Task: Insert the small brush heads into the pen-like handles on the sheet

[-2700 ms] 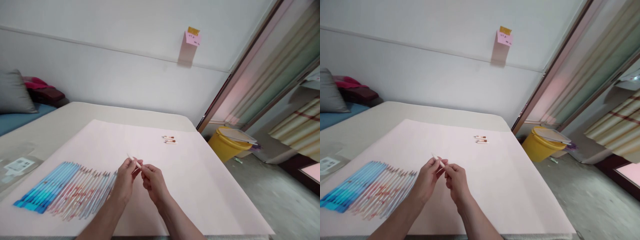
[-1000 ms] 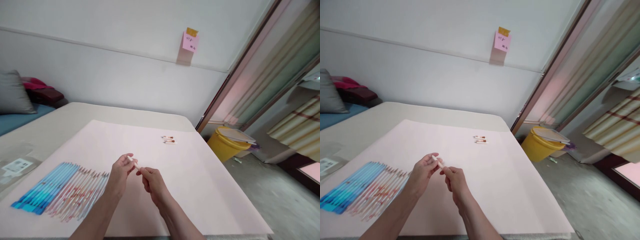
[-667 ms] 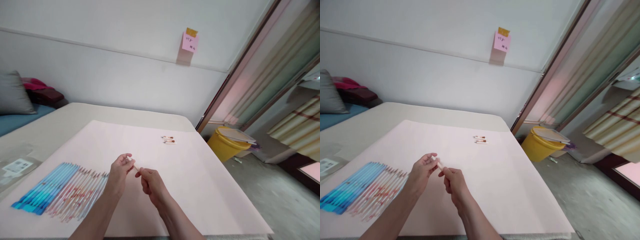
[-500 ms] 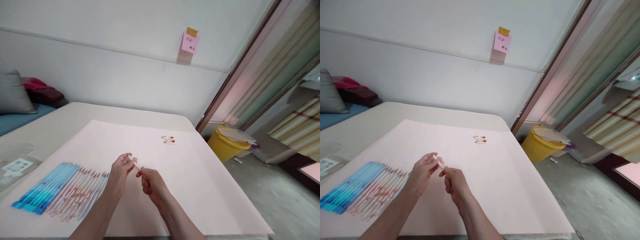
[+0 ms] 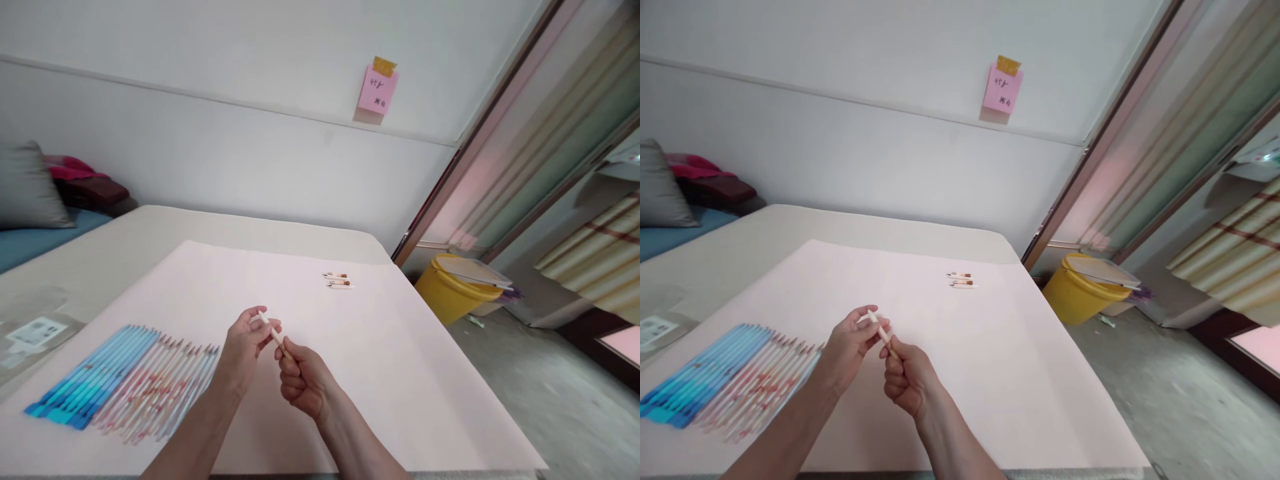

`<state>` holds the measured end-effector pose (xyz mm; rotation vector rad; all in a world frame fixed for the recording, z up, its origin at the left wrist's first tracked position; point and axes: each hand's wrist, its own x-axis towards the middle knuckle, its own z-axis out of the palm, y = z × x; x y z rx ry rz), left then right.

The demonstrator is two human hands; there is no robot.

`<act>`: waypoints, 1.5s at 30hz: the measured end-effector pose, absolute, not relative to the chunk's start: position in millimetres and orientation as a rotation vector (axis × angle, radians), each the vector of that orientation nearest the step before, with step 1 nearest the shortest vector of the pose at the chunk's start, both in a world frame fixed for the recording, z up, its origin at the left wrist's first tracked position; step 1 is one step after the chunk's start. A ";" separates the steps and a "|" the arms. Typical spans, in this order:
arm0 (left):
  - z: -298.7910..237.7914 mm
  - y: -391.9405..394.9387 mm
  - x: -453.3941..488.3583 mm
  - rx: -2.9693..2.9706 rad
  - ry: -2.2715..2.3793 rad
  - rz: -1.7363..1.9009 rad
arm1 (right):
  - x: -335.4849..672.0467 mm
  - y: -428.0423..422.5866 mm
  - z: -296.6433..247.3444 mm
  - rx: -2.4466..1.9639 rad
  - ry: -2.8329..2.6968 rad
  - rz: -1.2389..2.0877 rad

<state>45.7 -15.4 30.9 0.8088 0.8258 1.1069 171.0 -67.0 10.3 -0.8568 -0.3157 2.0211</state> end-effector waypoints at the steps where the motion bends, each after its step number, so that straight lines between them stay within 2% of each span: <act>1: 31.0 -15.6 46.0 0.798 0.821 1.107 | 170.4 -67.1 10.7 -0.869 -0.329 2.001; 7: 27.5 -17.1 46.8 0.871 0.981 1.086 | 161.4 -67.3 17.3 -1.094 -0.470 1.772; 14: 33.2 -18.8 47.7 0.824 0.864 1.064 | 162.4 -67.4 14.9 -1.000 -0.357 1.912; 21: 27.1 -19.3 46.7 0.926 1.026 1.030 | 159.7 -67.2 14.0 -1.086 -0.484 1.725; 38: 25.5 -13.9 43.3 0.710 0.885 1.001 | 166.0 -66.2 17.8 -1.064 -0.349 1.831; 45: 28.1 -5.8 35.7 0.601 0.975 1.132 | 177.6 -67.9 20.2 -1.189 -0.550 1.624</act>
